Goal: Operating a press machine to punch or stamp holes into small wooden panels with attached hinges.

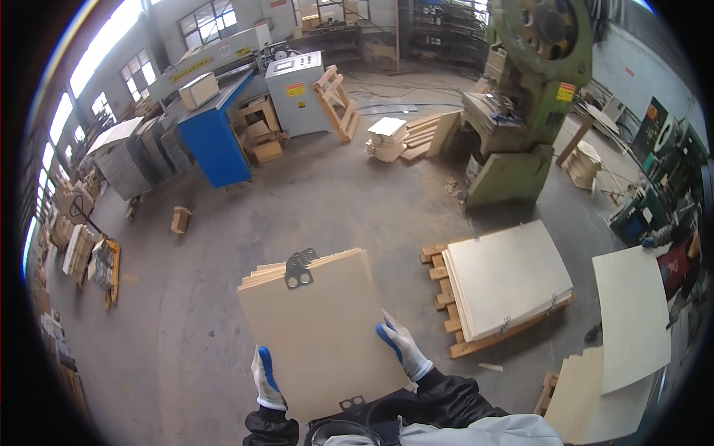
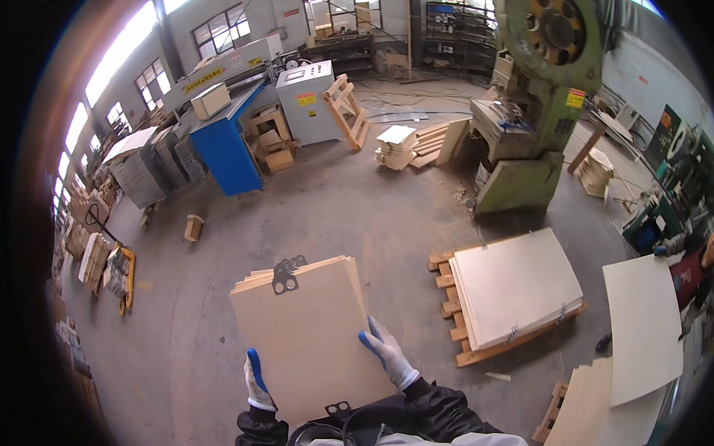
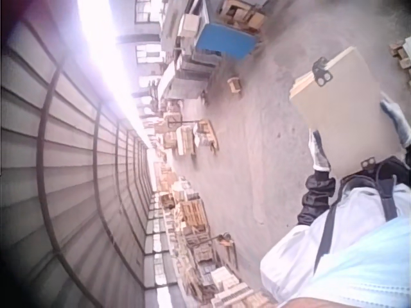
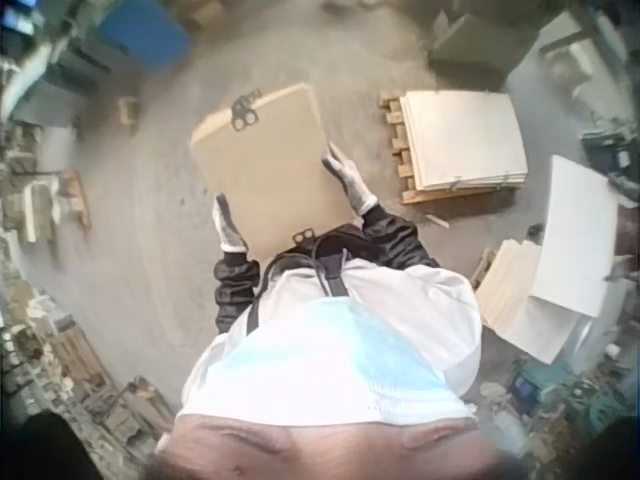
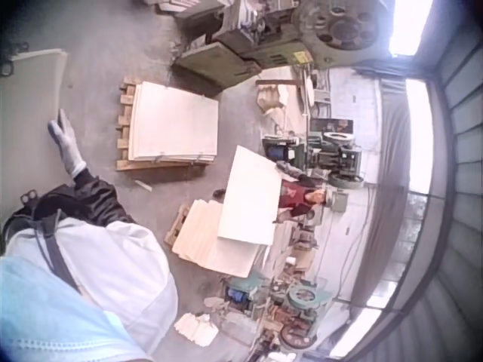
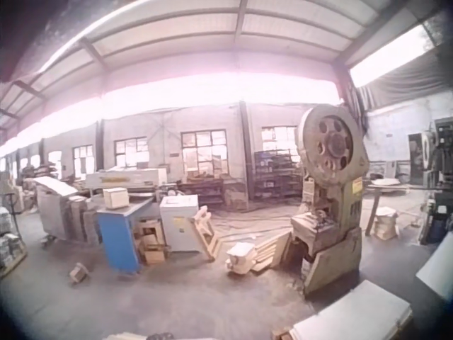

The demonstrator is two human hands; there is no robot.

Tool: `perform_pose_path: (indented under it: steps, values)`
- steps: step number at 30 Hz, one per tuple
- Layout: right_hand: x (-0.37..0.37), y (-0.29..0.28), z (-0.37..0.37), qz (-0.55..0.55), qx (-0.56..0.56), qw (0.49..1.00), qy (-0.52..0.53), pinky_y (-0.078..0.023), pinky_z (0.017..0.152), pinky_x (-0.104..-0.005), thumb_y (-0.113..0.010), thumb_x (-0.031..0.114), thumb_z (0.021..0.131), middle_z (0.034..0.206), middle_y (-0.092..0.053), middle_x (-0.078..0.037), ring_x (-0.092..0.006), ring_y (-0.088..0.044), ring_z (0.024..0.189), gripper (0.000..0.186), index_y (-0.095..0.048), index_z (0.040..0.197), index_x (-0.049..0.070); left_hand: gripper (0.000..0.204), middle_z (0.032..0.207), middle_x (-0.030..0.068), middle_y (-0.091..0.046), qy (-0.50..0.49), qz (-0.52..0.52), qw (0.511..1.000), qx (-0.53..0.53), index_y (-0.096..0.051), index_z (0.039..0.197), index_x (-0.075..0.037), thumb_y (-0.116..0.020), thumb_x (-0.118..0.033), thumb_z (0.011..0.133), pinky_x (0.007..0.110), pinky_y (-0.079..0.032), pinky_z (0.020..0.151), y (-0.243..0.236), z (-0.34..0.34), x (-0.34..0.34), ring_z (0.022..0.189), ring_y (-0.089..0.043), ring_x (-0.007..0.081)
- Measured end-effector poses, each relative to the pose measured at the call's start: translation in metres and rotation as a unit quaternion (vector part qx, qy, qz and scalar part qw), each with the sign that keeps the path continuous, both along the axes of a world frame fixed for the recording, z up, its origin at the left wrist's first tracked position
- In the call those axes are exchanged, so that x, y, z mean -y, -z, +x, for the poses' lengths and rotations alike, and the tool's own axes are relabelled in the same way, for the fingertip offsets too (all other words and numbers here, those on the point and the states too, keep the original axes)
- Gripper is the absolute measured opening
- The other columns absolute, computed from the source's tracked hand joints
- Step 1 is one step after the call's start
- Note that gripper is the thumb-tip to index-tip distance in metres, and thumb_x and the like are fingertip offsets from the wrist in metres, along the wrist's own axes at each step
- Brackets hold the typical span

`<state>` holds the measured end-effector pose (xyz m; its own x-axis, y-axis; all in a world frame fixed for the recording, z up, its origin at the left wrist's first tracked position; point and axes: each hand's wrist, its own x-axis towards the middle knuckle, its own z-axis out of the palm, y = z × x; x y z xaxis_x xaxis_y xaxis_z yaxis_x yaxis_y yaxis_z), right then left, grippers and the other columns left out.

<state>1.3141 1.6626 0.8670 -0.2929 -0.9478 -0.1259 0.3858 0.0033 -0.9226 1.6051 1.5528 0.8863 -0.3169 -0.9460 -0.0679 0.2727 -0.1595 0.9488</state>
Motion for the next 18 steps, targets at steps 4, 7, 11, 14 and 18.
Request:
perform_pose_path:
  steps: [4,7,11,14,18]
  values:
    - [0.117,0.016,-0.053,0.015,0.031,0.999,-0.012,-0.027,0.12,-0.0322,-0.059,0.035,0.102,0.157,-0.041,-0.017,-0.0227,-0.034,0.147,0.074,-0.031,0.155,-0.008,0.06,0.122,0.0097,-0.065,-0.012,0.031,0.998,-0.055,-0.052,0.141,0.0,-0.05,-0.049,0.106,0.031,-0.055,0.086,0.015,-0.053,0.11,0.104,-0.066,0.0176]
    - [0.192,0.036,-0.099,0.026,0.059,0.998,0.006,-0.029,0.12,-0.0318,-0.06,0.034,0.102,0.156,-0.043,-0.016,-0.0215,-0.039,0.145,0.073,-0.032,0.155,-0.007,0.058,0.128,0.0102,-0.063,0.013,0.063,0.995,-0.077,-0.052,0.143,0.0,-0.052,-0.045,0.106,0.031,-0.054,0.09,0.033,-0.098,0.198,0.108,-0.065,0.0176]
    - [0.277,0.019,-0.163,0.014,0.055,0.996,0.061,-0.041,0.109,-0.0298,-0.056,0.031,0.102,0.141,-0.057,-0.01,-0.0164,-0.055,0.127,0.06,-0.044,0.148,-0.006,0.06,0.138,0.0116,-0.059,0.055,0.058,0.993,-0.081,-0.046,0.148,0.002,-0.054,-0.04,0.106,0.03,-0.051,0.099,0.033,-0.175,0.32,0.118,-0.062,0.0169]
    - [0.329,0.032,-0.202,0.046,0.124,0.979,0.156,-0.048,0.1,-0.0303,-0.048,0.036,0.107,0.123,-0.066,-0.003,-0.0134,-0.061,0.111,0.045,-0.061,0.133,0.002,0.06,0.146,0.0121,-0.055,0.081,0.068,0.99,-0.093,-0.039,0.153,0.002,-0.054,-0.034,0.107,0.031,-0.047,0.106,0.019,-0.235,0.399,0.125,-0.058,0.017]
    - [0.406,0.052,-0.275,-0.018,0.113,0.983,0.142,-0.051,0.097,-0.0338,-0.055,0.044,0.103,0.123,-0.067,-0.006,-0.0184,-0.062,0.114,0.049,-0.06,0.133,0.005,0.063,0.153,0.0133,-0.048,0.129,0.037,0.989,-0.062,-0.035,0.155,0.003,-0.055,-0.033,0.107,0.03,-0.04,0.112,-0.002,-0.317,0.493,0.133,-0.051,0.0178]
